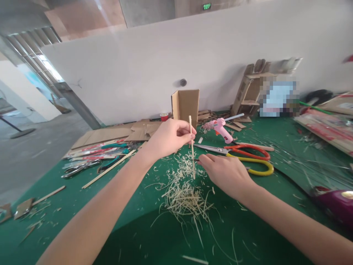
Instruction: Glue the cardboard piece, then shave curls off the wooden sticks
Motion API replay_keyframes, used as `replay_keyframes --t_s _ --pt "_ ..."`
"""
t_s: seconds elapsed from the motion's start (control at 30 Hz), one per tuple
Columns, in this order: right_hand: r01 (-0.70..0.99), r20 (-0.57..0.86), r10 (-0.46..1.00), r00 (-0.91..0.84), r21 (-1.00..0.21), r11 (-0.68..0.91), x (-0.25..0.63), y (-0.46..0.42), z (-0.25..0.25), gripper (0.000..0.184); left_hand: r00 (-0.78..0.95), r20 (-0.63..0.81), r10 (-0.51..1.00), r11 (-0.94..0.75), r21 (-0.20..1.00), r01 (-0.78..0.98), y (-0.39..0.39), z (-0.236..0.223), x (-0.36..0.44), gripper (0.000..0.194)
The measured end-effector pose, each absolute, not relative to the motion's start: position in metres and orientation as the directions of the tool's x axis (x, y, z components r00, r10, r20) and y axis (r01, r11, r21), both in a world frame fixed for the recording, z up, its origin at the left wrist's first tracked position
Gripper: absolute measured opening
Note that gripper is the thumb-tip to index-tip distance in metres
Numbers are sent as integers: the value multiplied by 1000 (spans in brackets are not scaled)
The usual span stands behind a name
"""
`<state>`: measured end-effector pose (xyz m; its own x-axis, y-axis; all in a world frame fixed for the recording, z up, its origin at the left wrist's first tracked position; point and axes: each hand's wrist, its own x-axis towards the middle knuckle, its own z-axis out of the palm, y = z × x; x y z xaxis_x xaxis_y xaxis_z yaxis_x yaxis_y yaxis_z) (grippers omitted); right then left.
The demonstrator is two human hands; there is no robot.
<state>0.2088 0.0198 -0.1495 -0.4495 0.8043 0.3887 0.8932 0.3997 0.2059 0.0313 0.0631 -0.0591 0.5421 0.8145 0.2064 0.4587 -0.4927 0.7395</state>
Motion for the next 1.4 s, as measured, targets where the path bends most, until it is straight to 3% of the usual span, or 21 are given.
replay_keyframes --t_s 0.27,0.47,0.87,1.4 --pt "866 277 821 -499 173 468 211 15 -153 11 538 217 815 -497 739 454 63 -59 31 16" --pt "787 243 748 -617 174 592 211 10 -165 10 537 206 818 -491 736 466 63 -59 31 18" --pt "887 400 793 -460 258 384 206 22 -132 17 543 253 800 -537 707 461 64 -61 32 14" --pt "824 168 807 -566 167 542 211 11 -158 17 538 196 820 -482 743 465 64 -57 30 16"
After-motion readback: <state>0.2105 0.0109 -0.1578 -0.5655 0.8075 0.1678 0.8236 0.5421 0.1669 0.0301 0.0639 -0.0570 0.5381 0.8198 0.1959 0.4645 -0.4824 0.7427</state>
